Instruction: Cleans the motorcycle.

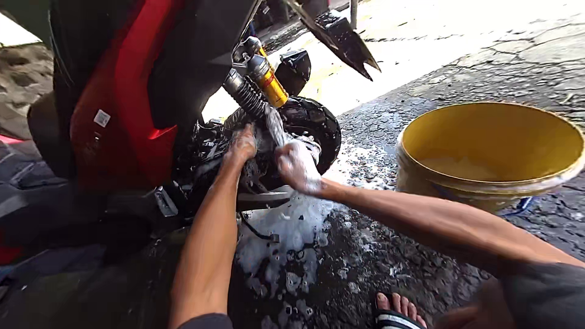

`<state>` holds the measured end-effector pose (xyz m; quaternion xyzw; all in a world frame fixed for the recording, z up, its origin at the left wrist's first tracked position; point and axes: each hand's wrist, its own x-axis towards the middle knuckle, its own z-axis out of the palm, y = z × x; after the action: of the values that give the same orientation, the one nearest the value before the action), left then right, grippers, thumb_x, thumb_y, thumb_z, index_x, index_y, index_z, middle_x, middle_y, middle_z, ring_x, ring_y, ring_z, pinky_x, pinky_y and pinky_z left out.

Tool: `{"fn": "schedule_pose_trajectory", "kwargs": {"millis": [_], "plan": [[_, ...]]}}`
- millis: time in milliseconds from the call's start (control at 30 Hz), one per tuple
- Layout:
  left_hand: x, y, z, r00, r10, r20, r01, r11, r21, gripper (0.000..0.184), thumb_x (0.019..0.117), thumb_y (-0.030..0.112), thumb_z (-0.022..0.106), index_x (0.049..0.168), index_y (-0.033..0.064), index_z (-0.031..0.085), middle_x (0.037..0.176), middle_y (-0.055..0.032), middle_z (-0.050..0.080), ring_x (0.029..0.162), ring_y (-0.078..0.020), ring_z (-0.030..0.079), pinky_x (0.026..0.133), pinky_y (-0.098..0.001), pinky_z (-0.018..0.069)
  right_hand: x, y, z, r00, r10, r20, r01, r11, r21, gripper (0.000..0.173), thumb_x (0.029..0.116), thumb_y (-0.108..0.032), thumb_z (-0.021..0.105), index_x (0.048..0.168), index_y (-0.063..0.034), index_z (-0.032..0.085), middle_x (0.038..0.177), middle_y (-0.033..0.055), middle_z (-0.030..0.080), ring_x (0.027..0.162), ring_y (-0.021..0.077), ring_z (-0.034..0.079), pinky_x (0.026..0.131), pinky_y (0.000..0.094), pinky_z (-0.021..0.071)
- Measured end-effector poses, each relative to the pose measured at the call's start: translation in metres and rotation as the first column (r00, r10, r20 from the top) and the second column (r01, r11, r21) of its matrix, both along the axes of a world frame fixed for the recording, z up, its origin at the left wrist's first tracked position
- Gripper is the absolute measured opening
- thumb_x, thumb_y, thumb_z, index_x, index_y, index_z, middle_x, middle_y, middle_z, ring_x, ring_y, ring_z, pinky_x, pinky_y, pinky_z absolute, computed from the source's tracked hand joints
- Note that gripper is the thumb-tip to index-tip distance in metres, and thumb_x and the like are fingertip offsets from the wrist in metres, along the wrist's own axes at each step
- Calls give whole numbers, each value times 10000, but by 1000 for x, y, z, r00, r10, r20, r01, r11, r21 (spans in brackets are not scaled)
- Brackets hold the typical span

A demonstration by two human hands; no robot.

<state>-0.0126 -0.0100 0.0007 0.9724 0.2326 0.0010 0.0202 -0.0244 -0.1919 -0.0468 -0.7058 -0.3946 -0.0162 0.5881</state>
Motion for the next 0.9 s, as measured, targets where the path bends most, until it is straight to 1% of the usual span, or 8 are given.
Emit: {"fn": "schedule_pose_trajectory", "kwargs": {"millis": [100, 267, 333, 433, 600, 700, 800, 900], "plan": [[38, 2, -4, 996, 67, 52, -67, 998, -2, 611, 973, 73, 607, 1506, -74, 347, 1447, -352, 469, 1346, -505, 476, 1072, -650, 405, -7, -37, 0, 992, 57, 109, -41, 989, -143, 234, 921, 8, 541, 693, 30, 592, 612, 97, 515, 600, 210, 541, 561, 395, 408], [7, -20, -25, 984, 56, 168, -50, 998, -41, 547, 1084, 135, 396, 1586, -19, 241, 1457, -350, 467, 1349, -522, 465, 1080, -652, 386, 4, -6, 1, 970, 65, 233, -27, 987, -161, 204, 883, -26, 589, 684, 18, 596, 628, 125, 563, 611, 255, 597, 554, 447, 438], [-25, -44, -38, 976, 43, 214, -37, 999, -31, 522, 1103, 188, 384, 1584, 8, 290, 1365, -338, 550, 1258, -514, 545, 1006, -653, 439, 30, 11, 21, 986, 33, 163, -7, 987, -161, 199, 928, -47, 562, 792, 66, 653, 757, 191, 635, 739, 314, 645, 665, 512, 488], [-82, -88, -63, 974, 103, 200, -105, 994, 3, 443, 1090, 159, 412, 1515, 33, 387, 1069, -295, 667, 996, -491, 662, 794, -626, 529, 82, 54, 24, 997, -79, 23, 80, 994, -75, 245, 954, -45, 480, 811, 61, 647, 841, 184, 652, 834, 287, 642, 748, 488, 484], [-97, -106, -68, 973, 226, 43, -222, 972, -72, 477, 1098, 153, 392, 1569, 100, 336, 1116, -266, 677, 1098, -453, 650, 915, -576, 507, 101, 96, 24, 977, -160, -142, 169, 984, 56, 219, 956, -59, 515, 826, 50, 653, 887, 183, 669, 893, 286, 658, 782, 494, 508], [-83, -74, -54, 988, 123, 92, -119, 992, -48, 457, 1089, 148, 414, 1526, 23, 361, 1151, -324, 648, 1077, -511, 641, 860, -652, 508, 68, 66, 19, 979, -151, -138, 164, 983, 87, 255, 978, -63, 476, 802, 45, 625, 812, 167, 624, 819, 277, 625, 743, 481, 491], [-41, -51, -25, 993, 93, 68, -90, 995, -51, 555, 1062, 142, 448, 1582, 28, 292, 1358, -332, 554, 1217, -511, 575, 969, -659, 478, 20, 5, 3, 998, -59, -9, 59, 998, -18, 263, 1022, -95, 486, 860, 27, 654, 803, 163, 611, 759, 290, 619, 680, 494, 500], [-16, -58, -28, 964, 110, 243, -93, 992, -83, 549, 1050, 168, 487, 1559, 20, 343, 1238, -288, 636, 1114, -453, 642, 904, -598, 525, 34, -16, -6, 990, -73, 118, 77, 996, -35, 331, 974, -146, 479, 680, -43, 593, 601, 36, 512, 580, 171, 528, 556, 418, 421]]}}
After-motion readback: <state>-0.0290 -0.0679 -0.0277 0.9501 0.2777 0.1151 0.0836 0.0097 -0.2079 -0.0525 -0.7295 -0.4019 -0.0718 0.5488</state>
